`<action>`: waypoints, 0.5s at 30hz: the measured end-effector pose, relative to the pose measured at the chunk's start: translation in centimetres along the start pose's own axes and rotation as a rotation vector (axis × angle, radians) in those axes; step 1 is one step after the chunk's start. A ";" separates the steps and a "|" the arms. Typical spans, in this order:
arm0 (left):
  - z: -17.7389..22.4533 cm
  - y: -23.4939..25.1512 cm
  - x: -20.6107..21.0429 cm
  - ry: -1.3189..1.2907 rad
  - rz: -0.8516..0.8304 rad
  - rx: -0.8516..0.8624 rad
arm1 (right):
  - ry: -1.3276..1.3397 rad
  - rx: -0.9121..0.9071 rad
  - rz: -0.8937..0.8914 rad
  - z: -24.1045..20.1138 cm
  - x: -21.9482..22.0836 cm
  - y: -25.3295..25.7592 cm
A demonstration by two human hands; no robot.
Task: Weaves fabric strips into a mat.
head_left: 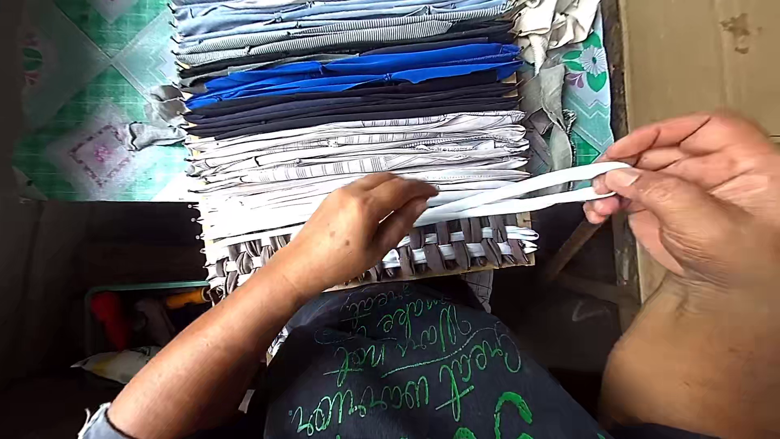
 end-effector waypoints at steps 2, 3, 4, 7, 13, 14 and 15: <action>2.1 3.6 -0.3 -0.153 -0.041 0.070 | -0.051 -0.201 -0.061 -4.8 1.8 1.7; 2.9 4.8 -0.4 -0.212 -0.060 0.089 | -0.056 -0.271 -0.068 -6.7 2.8 2.4; 3.4 5.7 -0.5 -0.264 -0.061 0.093 | -0.057 -0.313 -0.069 -8.2 3.7 3.0; 3.8 6.2 -1.4 -0.384 -0.054 0.048 | 0.024 -0.362 -0.070 -9.9 5.8 3.6; 1.0 1.6 -5.0 -0.330 0.130 -0.075 | -0.397 -0.082 -0.389 -0.9 13.9 0.4; 0.7 0.7 -5.0 -0.313 0.131 -0.098 | -0.496 0.029 -0.491 1.5 15.8 -0.4; 0.5 0.1 -4.7 -0.302 0.120 -0.123 | -0.590 0.128 -0.566 3.5 17.1 -0.9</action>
Point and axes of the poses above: each hand's wrist, its own y-axis towards the middle knuckle, its own x-axis out of the palm, z = x × y, the point moved 9 cm from there along y, towards the middle knuckle, and after that the axes turned 1 degree about z, right-handed, at the moved point
